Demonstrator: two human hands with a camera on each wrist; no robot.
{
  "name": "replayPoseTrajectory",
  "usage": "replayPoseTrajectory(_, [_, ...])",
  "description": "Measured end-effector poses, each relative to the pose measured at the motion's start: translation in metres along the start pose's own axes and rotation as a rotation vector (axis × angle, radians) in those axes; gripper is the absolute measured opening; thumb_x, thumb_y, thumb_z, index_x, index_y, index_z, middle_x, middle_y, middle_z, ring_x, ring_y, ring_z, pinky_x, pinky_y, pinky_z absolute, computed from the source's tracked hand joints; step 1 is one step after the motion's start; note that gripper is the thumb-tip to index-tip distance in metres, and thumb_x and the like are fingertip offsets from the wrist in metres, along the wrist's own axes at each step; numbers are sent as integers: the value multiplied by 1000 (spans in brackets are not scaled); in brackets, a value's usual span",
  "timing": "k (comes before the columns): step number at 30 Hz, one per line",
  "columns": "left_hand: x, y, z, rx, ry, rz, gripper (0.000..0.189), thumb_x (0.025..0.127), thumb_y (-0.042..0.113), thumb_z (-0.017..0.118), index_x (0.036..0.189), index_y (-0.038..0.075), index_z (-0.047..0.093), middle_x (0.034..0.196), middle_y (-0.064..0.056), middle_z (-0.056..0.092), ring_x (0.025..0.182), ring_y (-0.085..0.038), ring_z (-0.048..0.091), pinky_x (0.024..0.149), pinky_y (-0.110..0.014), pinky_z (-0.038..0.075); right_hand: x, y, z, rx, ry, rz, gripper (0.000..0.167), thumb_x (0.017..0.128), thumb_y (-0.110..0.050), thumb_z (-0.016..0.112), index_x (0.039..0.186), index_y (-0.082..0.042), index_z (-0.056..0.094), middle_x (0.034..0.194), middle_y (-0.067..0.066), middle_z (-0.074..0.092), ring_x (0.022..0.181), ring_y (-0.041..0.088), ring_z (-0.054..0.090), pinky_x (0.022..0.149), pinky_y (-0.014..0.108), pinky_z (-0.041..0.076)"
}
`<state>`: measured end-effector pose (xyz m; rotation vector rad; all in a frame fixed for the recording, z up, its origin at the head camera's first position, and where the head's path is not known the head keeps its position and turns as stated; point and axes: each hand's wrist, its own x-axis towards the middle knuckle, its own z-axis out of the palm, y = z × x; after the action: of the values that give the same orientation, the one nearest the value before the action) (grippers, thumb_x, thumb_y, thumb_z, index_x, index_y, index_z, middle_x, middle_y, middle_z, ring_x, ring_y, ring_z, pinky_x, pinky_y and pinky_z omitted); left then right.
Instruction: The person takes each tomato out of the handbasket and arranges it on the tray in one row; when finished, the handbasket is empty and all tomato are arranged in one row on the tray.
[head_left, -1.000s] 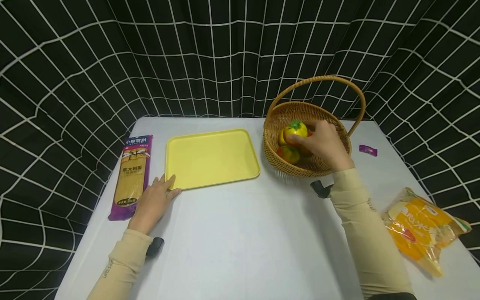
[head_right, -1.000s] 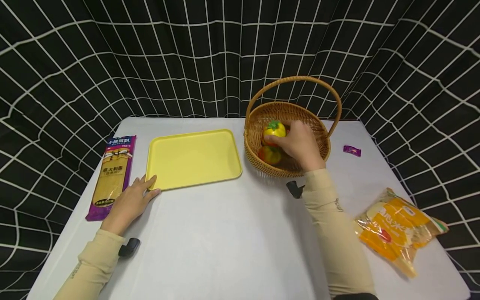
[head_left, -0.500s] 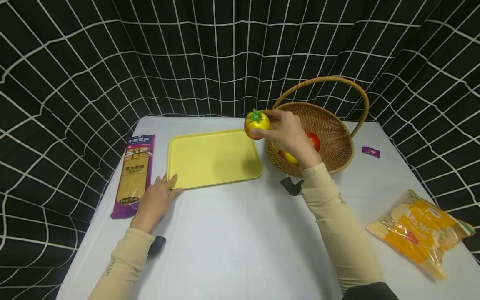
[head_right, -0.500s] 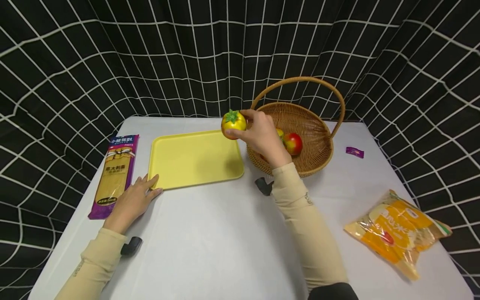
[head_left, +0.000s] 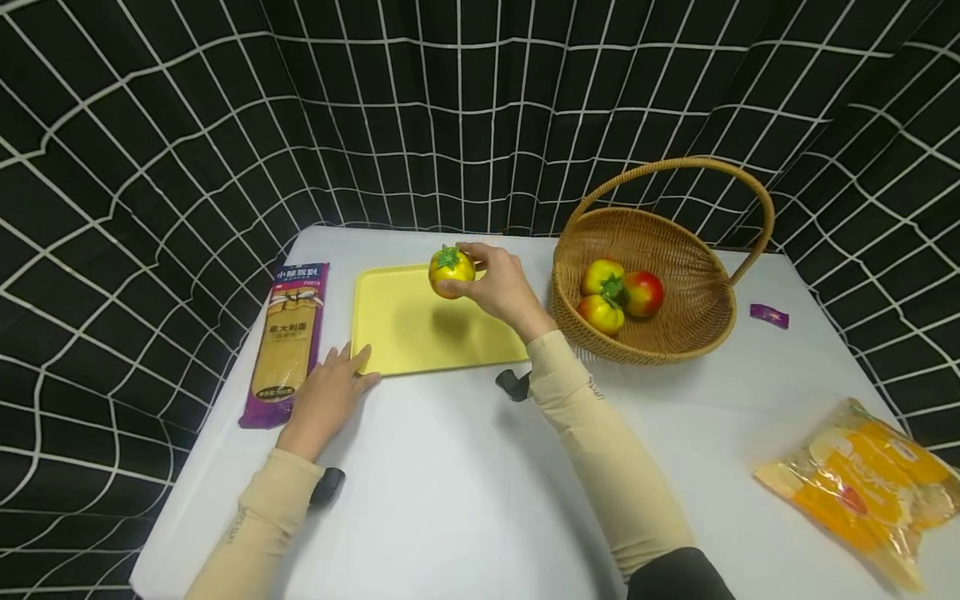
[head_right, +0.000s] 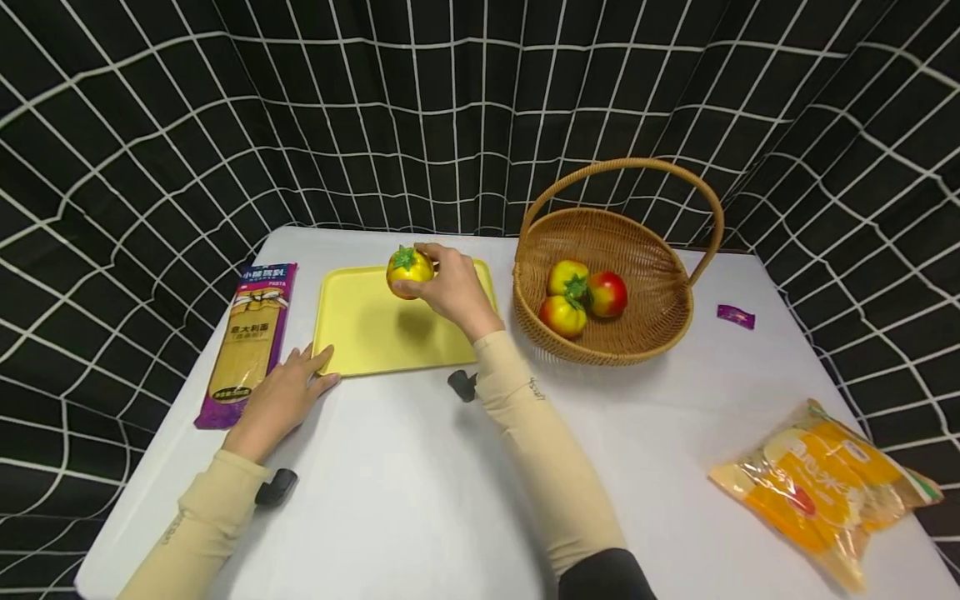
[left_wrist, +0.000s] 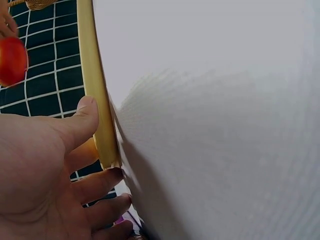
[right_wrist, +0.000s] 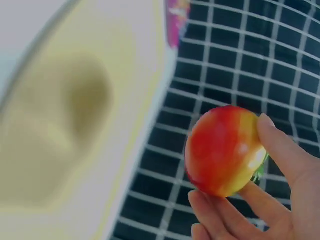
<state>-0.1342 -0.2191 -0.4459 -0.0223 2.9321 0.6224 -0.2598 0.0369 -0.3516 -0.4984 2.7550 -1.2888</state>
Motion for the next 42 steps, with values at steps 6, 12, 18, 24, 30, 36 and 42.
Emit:
replayPoseTrajectory(6, [8,10,6,10,-20,7,60,111,38,55,163,10,41,170,-27,31,159,-52,24,128,-71,23,8,12,41,53,-56,48,69,89,-28,88,150,-10,61,141,13,69,127,31,63,108,44,56])
replayPoseTrajectory(12, [10,18,8,10,-26,4,61,110,38,57,162,12,42,170,-25,31,159,-51,23,129,-69,22,13,10,72,83,-94,63,69,90,-28,88,150,-10,59,145,12,67,131,31,62,111,44,56])
replayPoseTrajectory(18, [9,19,8,32,-21,-1,60,109,38,58,161,12,44,170,-24,32,159,-51,25,129,-68,23,16,4,96,108,-129,72,70,91,-29,86,152,-11,57,145,13,66,132,31,61,113,44,55])
replayPoseTrajectory(24, [6,17,6,28,-17,-10,60,109,36,59,161,11,44,169,-25,33,158,-52,25,130,-68,23,18,4,112,129,-145,71,71,91,-29,86,154,-12,56,147,11,65,133,30,62,115,41,54])
replayPoseTrajectory(30, [5,13,5,23,-7,-12,60,109,36,59,161,10,44,169,-25,33,158,-53,25,129,-69,23,23,6,122,154,-140,51,73,91,-29,86,155,-12,55,151,10,63,134,30,63,114,41,55])
replayPoseTrajectory(36, [5,6,2,11,-3,-29,60,109,35,58,162,11,43,170,-25,31,159,-52,24,129,-69,22,26,4,123,165,-156,36,77,92,-32,86,158,-13,51,158,11,57,140,33,59,118,45,53])
replayPoseTrajectory(42, [4,-1,-1,-1,-13,-48,60,110,36,57,162,10,42,170,-25,30,159,-52,22,131,-67,19,31,0,107,119,-130,27,78,91,-35,86,158,-14,51,161,11,54,145,34,55,118,49,52])
